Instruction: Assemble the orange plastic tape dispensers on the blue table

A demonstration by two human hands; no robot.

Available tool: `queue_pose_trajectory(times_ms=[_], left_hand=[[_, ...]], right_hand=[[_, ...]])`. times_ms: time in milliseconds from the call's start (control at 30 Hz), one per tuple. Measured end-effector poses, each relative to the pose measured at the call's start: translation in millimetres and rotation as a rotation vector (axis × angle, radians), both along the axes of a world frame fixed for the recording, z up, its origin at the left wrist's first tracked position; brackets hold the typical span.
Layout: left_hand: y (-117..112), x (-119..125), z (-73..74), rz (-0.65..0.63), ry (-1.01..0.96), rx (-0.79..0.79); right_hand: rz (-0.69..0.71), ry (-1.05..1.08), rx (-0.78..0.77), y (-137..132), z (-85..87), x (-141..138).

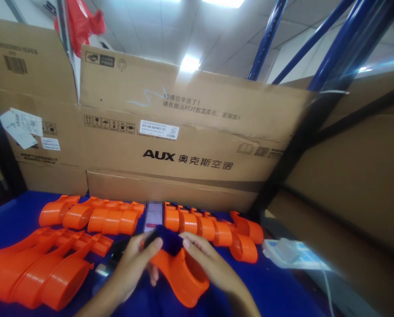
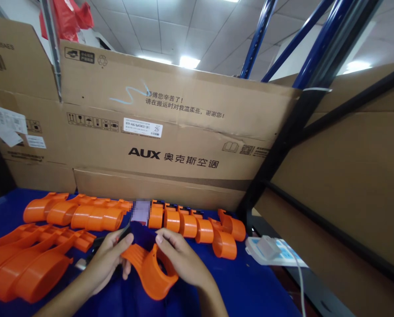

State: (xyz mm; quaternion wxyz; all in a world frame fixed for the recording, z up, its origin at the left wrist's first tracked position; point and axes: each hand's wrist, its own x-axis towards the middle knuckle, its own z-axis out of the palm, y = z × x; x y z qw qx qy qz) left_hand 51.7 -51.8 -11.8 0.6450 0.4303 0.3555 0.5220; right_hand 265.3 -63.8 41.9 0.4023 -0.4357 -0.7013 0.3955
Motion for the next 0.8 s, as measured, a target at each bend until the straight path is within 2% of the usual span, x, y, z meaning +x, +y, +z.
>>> queue_pose_trajectory(times_ms=[100,200,333,500,667,800], left_hand=[[3.9,1.8,10.3,0.081,-0.056,-0.068],[5.9,0.5,17.5,0.138,-0.113,-0.118],[6.2,-2.7,17.0,0.093,-0.126,-0.123],[5.3,-3.2,13.0,0.05,-0.097,-0.143],[4.4,-3.5,16.1,-0.025,-0.04,-0.132],[4.2,-7.7,18.6,0.005,0.052,-0.021]], right_hand=[[0.035,0.003,0.125,-1.0,5.5,2.4],[-0.013,-0.036,0.327,-1.3,8.6,2.3],[-0.094,-0.144,0.49,-1.1,8.3,-1.1],[-0.061,-0.203,0.641,-1.0,5.1,-1.5],[-0.174,-0.238,0.683,-2.9,3.5,1.6],[-0.407,-0.251,0.592,-18.8,9.6,19.4]])
